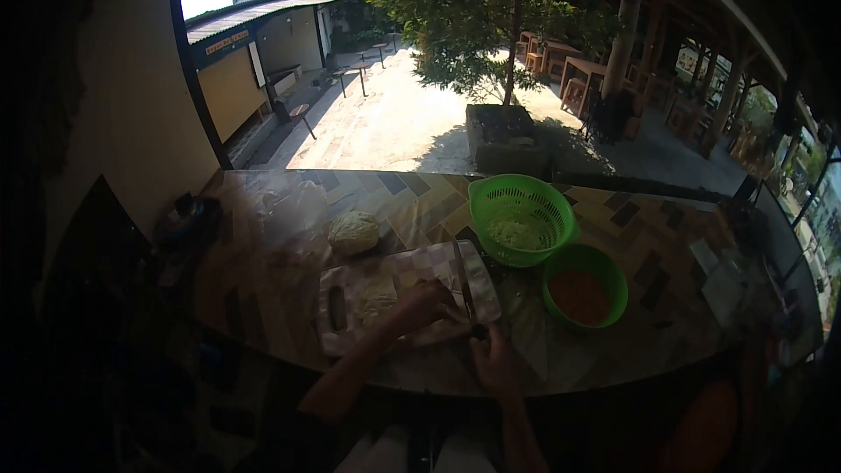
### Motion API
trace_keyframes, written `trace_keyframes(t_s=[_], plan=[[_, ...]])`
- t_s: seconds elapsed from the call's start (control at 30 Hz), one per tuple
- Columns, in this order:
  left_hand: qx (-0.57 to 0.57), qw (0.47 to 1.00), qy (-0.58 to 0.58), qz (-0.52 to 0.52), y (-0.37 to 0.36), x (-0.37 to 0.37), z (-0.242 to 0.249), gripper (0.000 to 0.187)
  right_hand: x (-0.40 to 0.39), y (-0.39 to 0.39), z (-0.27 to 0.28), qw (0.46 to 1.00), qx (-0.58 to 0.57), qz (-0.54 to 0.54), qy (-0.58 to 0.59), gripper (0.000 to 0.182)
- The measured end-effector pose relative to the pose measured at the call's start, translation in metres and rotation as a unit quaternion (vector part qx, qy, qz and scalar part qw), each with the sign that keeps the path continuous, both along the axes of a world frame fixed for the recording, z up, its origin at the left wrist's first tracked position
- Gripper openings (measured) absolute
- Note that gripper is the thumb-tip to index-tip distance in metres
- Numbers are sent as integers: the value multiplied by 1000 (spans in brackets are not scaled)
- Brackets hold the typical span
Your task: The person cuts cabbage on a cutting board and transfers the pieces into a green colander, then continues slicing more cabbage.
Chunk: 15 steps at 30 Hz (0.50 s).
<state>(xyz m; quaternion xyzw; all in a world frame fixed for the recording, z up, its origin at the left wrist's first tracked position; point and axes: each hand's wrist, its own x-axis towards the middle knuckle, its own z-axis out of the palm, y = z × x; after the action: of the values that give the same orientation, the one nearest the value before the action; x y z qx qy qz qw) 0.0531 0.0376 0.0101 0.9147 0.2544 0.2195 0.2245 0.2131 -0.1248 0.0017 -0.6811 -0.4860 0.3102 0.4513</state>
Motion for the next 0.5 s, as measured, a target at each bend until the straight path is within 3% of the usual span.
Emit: trace_keyframes(t_s=[0.13, 0.33, 0.43, 0.5], plan=[[65, 995, -61, -49, 5, 4, -1, 20, 11, -4, -23, 999, -14, -12, 28, 39], [-154, 970, -187, -25, 10, 2, 17, 15, 13, -6, -19, 1000, -5, -30, 7, 40], [-114, 974, -190, 36, 11, -1, 22, 11, 10, -3, -15, 999, -2, -39, -8, 39], [-174, 948, -250, 90, 9, -3, 22, 15, 4, -5, 1, 1000, 3, -29, -11, 38]])
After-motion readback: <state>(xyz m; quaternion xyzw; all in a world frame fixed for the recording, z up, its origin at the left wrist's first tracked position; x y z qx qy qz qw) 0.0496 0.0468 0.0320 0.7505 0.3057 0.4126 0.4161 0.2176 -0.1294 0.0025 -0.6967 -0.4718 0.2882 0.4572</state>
